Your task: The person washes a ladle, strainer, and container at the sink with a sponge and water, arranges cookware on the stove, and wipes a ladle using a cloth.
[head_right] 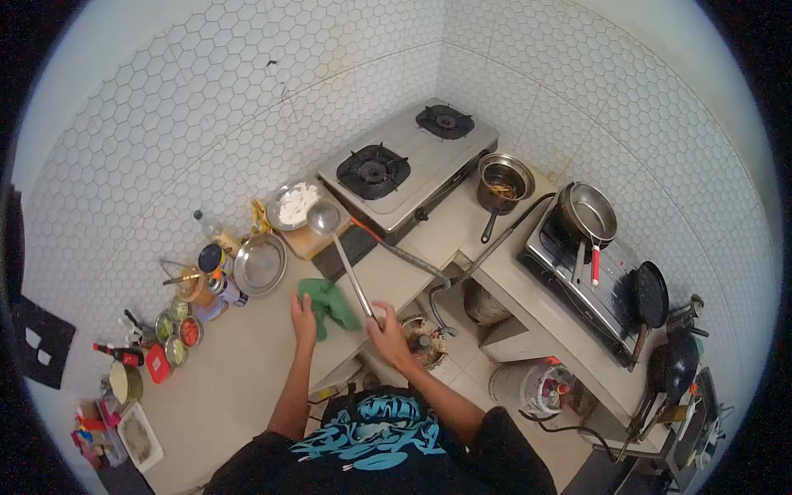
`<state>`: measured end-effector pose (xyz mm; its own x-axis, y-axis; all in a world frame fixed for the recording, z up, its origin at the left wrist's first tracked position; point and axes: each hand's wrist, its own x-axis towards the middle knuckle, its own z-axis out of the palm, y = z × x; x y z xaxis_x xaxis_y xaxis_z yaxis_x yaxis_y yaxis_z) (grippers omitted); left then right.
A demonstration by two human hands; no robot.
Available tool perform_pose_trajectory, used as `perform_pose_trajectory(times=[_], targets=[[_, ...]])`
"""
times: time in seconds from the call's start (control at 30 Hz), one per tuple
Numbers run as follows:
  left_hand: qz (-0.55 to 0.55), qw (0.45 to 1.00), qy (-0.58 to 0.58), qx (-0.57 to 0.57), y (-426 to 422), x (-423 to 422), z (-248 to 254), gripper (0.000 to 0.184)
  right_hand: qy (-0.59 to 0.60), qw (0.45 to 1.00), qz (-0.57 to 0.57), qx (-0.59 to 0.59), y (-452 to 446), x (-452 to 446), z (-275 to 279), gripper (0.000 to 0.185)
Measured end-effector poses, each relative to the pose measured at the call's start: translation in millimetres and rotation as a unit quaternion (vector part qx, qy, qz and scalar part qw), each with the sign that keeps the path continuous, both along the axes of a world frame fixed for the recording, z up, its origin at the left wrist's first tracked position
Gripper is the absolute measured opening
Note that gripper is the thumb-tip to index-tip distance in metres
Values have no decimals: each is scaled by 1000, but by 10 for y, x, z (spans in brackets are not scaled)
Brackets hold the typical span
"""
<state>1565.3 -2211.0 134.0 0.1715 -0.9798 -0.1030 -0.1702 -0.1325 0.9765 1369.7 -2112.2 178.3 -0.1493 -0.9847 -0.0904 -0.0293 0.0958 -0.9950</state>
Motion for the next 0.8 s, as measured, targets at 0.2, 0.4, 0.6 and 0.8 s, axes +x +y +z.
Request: perform_pose_trajectory(times=[0.2,0.4,0.6,0.8], targets=[[-30,930,367,-4,68,-343,792,23,-95,991,55,-79,-681,237,194,24],[-131,881,450,-65,41,-595,792,23,-76,989,85,-98,-782,87,488,18],[-107,965,210,-114,8,-841,1006,15,-119,982,113,-98,-659,15,581,20],[27,838,545,8,-43,-820,854,15,-145,982,86,-85,-777,-132,581,19]])
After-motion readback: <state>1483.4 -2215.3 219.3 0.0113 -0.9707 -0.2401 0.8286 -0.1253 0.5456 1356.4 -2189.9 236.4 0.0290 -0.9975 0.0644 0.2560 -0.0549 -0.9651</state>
